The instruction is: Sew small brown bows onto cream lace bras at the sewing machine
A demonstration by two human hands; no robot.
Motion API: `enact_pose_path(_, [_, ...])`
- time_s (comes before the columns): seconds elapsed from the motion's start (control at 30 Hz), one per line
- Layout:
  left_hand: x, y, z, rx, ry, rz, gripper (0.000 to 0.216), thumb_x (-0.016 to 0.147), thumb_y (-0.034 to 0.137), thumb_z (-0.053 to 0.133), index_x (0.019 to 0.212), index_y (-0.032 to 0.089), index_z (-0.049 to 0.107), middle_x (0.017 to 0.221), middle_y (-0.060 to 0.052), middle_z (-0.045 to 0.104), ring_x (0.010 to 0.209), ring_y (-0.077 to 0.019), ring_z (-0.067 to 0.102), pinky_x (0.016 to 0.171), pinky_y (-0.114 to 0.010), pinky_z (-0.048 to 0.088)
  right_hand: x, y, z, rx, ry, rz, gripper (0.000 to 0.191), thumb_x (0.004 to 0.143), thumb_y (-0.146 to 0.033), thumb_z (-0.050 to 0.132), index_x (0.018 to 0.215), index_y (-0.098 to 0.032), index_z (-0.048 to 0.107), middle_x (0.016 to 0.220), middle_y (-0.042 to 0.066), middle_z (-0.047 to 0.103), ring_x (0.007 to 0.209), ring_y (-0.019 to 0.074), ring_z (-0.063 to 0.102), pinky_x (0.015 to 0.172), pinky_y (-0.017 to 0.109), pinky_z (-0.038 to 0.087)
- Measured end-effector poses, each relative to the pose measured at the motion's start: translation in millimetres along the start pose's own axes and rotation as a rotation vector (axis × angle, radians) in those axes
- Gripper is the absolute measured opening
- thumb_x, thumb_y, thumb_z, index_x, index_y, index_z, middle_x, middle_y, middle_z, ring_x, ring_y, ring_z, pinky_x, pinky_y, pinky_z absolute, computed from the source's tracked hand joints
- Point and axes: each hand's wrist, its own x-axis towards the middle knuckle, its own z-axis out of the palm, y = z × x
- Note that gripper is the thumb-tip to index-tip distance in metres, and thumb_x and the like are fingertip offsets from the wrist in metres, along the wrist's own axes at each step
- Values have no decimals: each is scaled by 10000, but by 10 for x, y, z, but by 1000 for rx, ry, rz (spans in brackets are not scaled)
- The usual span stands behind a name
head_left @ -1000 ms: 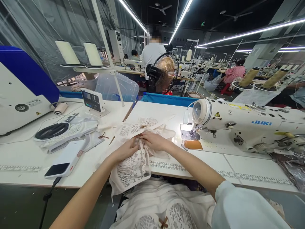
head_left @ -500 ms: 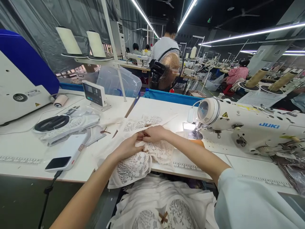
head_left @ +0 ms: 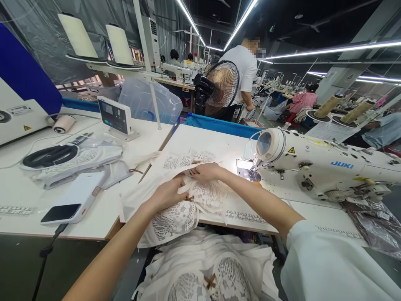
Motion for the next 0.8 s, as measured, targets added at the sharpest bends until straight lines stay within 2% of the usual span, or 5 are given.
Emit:
enact_pose_path(0.2, [-14, 12, -7, 0, -14, 56, 206, 764, 422, 533, 827, 237, 466, 802, -19, 628, 720, -234, 606, 622, -304, 352, 10, -29, -58, -8, -26, 59, 293, 940, -299, 448, 1070, -193, 688, 1193, 90, 717, 1046, 291, 670, 753, 380, 532])
enact_pose_path(0.47, [4, 11, 42, -56, 14, 171, 162, 779, 380, 511, 861, 242, 489, 1070, -41, 640, 963, -246, 608, 763, -317, 425, 29, -174, 14, 35, 64, 98, 174, 868, -258, 545, 952, -191, 682, 1067, 98, 739, 977, 284, 682, 708, 342, 496])
enact_pose_path(0.57, [-47, -19, 38, -79, 23, 171, 202, 794, 408, 481, 907, 244, 514, 1123, -43, 633, 909, -232, 611, 760, -322, 432, 2, -140, 56, 75, 110, 73, 150, 866, -256, 555, 947, -198, 667, 1019, 65, 739, 916, 250, 679, 639, 305, 450])
enact_pose_path(0.7, [-246, -29, -74, -95, 20, 152, 282, 836, 465, 431, 981, 252, 548, 1059, -32, 660, 777, -212, 598, 695, -314, 418, -111, 54, 125, 291, 179, -57, 281, 901, -449, 571, 977, -195, 667, 961, 35, 728, 861, 193, 650, 652, 275, 420])
enact_pose_path(0.8, [-487, 70, -240, -100, -50, 186, 274, 877, 497, 409, 901, 267, 556, 862, 7, 675, 721, -200, 595, 653, -289, 400, -253, 165, 194, 577, 205, -325, 328, 848, -374, 660, 1122, -194, 667, 1097, 46, 709, 959, 181, 630, 748, 263, 427])
